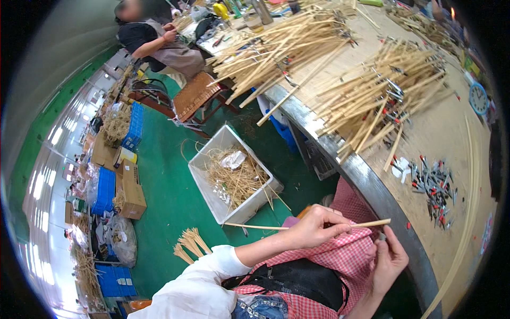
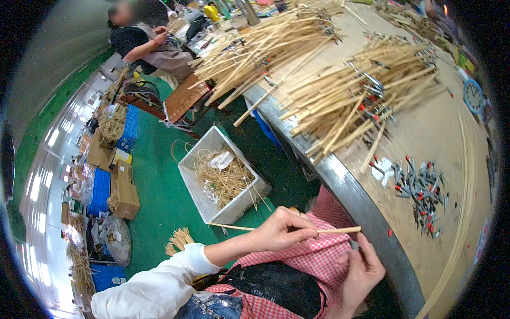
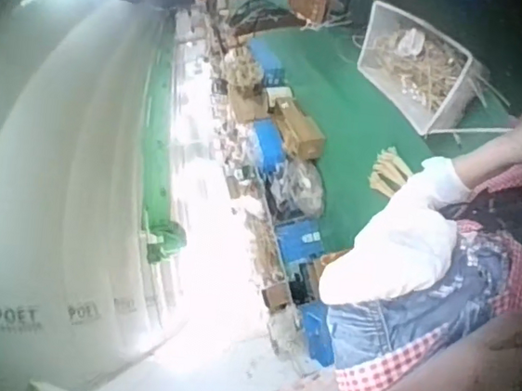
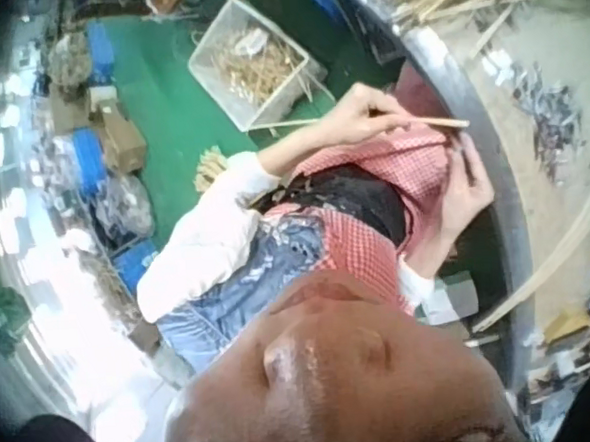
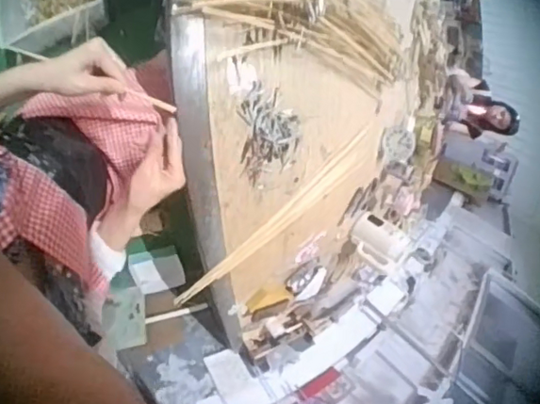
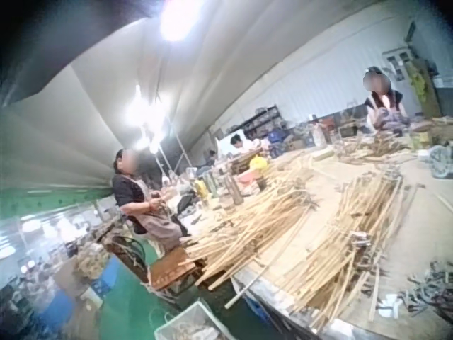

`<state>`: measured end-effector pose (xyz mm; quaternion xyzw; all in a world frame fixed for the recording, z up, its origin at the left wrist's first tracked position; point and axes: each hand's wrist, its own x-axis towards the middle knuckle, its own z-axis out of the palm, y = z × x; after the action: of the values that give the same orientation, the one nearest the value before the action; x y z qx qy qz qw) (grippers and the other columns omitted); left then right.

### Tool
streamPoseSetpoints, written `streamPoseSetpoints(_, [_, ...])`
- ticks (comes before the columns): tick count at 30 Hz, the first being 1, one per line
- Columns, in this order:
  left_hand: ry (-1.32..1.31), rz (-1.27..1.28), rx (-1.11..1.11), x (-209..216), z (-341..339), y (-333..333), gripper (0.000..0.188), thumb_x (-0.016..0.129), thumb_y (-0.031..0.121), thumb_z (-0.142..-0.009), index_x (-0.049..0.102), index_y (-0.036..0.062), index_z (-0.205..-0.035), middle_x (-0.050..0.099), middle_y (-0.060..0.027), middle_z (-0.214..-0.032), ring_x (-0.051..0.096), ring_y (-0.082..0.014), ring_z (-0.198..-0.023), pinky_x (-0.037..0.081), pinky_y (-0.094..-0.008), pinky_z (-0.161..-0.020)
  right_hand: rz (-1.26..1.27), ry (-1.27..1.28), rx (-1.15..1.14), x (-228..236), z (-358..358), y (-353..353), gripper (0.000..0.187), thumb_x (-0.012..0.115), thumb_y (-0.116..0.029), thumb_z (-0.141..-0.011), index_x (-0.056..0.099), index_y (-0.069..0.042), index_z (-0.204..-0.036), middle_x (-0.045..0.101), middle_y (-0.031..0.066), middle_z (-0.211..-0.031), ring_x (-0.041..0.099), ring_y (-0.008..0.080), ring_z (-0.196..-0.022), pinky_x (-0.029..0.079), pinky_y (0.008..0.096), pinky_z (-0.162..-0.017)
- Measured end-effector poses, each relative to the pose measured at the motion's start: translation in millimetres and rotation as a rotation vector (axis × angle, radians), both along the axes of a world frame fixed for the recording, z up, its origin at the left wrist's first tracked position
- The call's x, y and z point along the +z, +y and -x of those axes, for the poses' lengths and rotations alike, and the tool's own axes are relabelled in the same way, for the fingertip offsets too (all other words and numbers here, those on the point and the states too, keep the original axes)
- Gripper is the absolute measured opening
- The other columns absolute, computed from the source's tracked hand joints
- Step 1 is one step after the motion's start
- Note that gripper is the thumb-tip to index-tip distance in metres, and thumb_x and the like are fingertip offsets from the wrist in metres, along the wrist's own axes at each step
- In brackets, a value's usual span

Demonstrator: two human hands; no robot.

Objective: The person is assembling long bamboo sticks into bundles or frames using clips and bindings.

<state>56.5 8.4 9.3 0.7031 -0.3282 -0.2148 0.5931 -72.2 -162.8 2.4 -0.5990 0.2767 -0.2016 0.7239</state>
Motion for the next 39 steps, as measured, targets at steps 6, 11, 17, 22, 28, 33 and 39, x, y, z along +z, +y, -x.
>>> streamPoseSetpoints(6, [-0.179,-0.098,0.131,13,4,0,0.007,0.064,0.002,-0.080,0.069,-0.0032,-0.081,0.063,-0.0102,-0.066,0.058,-0.0152,-0.058,0.045,-0.0278,-0.056,-0.207,-0.096,-0.039,3,-18,36,0.023,0.049,0.008,-0.088,0.061,0.009,-0.107,0.064,0.0122,-0.075,0.062,0.0148,-0.057,0.052,0.0233,-0.054])
streamPoseSetpoints(11, [-0.226,-0.102,0.087,10,7,-11,0.008,0.067,0.002,-0.077,0.069,-0.0019,-0.084,0.064,-0.0125,-0.066,0.060,-0.0200,-0.056,0.044,-0.0283,-0.052,-0.296,-0.301,-0.110,-3,-19,41,0.019,0.053,0.002,-0.091,0.061,0.009,-0.107,0.063,0.0141,-0.075,0.062,0.0174,-0.058,0.056,0.0273,-0.054])
streamPoseSetpoints(17, [-0.212,-0.086,0.083,6,18,-20,0.009,0.067,0.001,-0.077,0.069,-0.0029,-0.084,0.064,-0.0121,-0.067,0.060,-0.0187,-0.056,0.044,-0.0273,-0.053,-0.293,-0.308,-0.144,-5,-11,39,0.019,0.053,0.002,-0.091,0.060,0.010,-0.107,0.064,0.0158,-0.077,0.062,0.0181,-0.057,0.056,0.0278,-0.053])
streamPoseSetpoints(22, [-0.151,-0.085,0.061,4,18,-15,0.009,0.066,0.004,-0.080,0.069,-0.0031,-0.085,0.064,-0.0115,-0.067,0.060,-0.0177,-0.056,0.045,-0.0271,-0.053,-0.239,-0.289,-0.056,-1,-4,30,0.023,0.055,-0.002,-0.091,0.058,0.010,-0.110,0.063,0.0146,-0.087,0.063,0.0160,-0.070,0.054,0.0247,-0.062])
streamPoseSetpoints(28, [-0.007,-0.132,-0.179,3,14,-7,0.013,0.063,0.008,-0.084,0.069,-0.0034,-0.086,0.063,-0.0072,-0.066,0.058,-0.0143,-0.059,0.044,-0.0278,-0.056,0.123,-0.282,0.090,-1,-4,2,0.011,0.061,-0.003,-0.088,0.065,0.006,-0.093,0.061,0.0073,-0.083,0.052,0.0080,-0.068,0.042,0.0195,-0.060])
streamPoseSetpoints(33, [-0.095,-0.130,-0.112,9,-21,29,0.033,0.048,0.022,-0.095,0.060,-0.0019,-0.114,0.065,-0.0155,-0.104,0.063,-0.0230,-0.097,0.047,-0.0326,-0.087,-0.063,-0.269,-0.314,-6,6,-37,0.010,0.062,-0.011,-0.088,0.064,-0.001,-0.084,0.061,0.0052,-0.075,0.051,0.0066,-0.059,0.040,0.0192,-0.050])
streamPoseSetpoints(39, [-0.279,-0.639,0.026,37,-60,130,0.028,0.049,0.017,-0.094,0.062,-0.0008,-0.111,0.067,-0.0155,-0.101,0.063,-0.0209,-0.092,0.048,-0.0313,-0.079,-0.329,-0.532,-0.342,-17,84,-146,0.019,0.055,-0.013,-0.093,0.055,0.003,-0.101,0.053,0.0096,-0.087,0.038,0.0069,-0.058,0.031,0.0186,-0.046])
